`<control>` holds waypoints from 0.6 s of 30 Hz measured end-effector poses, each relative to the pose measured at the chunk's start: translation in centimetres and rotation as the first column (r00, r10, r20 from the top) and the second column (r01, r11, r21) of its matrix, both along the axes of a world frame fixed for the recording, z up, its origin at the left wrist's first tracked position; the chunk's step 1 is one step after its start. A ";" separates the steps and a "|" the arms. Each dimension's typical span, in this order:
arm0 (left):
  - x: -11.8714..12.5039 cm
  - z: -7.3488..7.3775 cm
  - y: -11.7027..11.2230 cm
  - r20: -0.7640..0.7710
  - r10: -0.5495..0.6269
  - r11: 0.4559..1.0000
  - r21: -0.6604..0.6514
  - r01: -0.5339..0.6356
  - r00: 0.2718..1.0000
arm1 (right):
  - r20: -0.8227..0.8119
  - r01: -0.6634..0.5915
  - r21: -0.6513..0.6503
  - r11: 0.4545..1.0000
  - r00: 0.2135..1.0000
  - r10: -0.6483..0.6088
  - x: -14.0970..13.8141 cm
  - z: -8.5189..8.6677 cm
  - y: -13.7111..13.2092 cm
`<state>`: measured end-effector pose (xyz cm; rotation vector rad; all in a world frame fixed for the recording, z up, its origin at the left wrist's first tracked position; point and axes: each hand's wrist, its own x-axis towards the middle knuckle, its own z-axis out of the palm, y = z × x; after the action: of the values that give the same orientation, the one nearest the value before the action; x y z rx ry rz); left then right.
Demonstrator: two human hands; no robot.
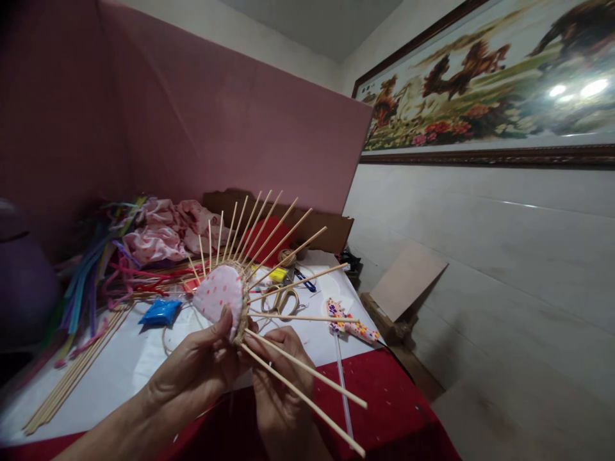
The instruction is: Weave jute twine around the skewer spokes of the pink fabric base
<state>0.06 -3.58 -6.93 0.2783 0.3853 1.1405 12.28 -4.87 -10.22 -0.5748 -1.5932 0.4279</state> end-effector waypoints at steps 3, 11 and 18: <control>0.0 -0.1 0.0 0.007 0.008 1.000 -0.004 -0.007 1.000 | 0.130 0.029 0.076 0.997 0.991 -0.039 0.7 0.1 0.2; 0.0 -0.2 0.1 0.004 0.008 0.999 -0.034 -0.008 1.000 | 0.136 0.043 0.079 0.996 0.989 -0.054 1.5 -0.2 0.6; 0.0 -0.2 0.2 -0.003 0.012 0.999 -0.046 -0.013 1.000 | 0.181 -0.057 0.022 0.998 0.982 0.052 1.7 0.6 0.4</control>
<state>0.03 -3.35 -7.10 0.2368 0.4155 1.1420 13.97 -4.46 -9.64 -0.5627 -1.7888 0.4033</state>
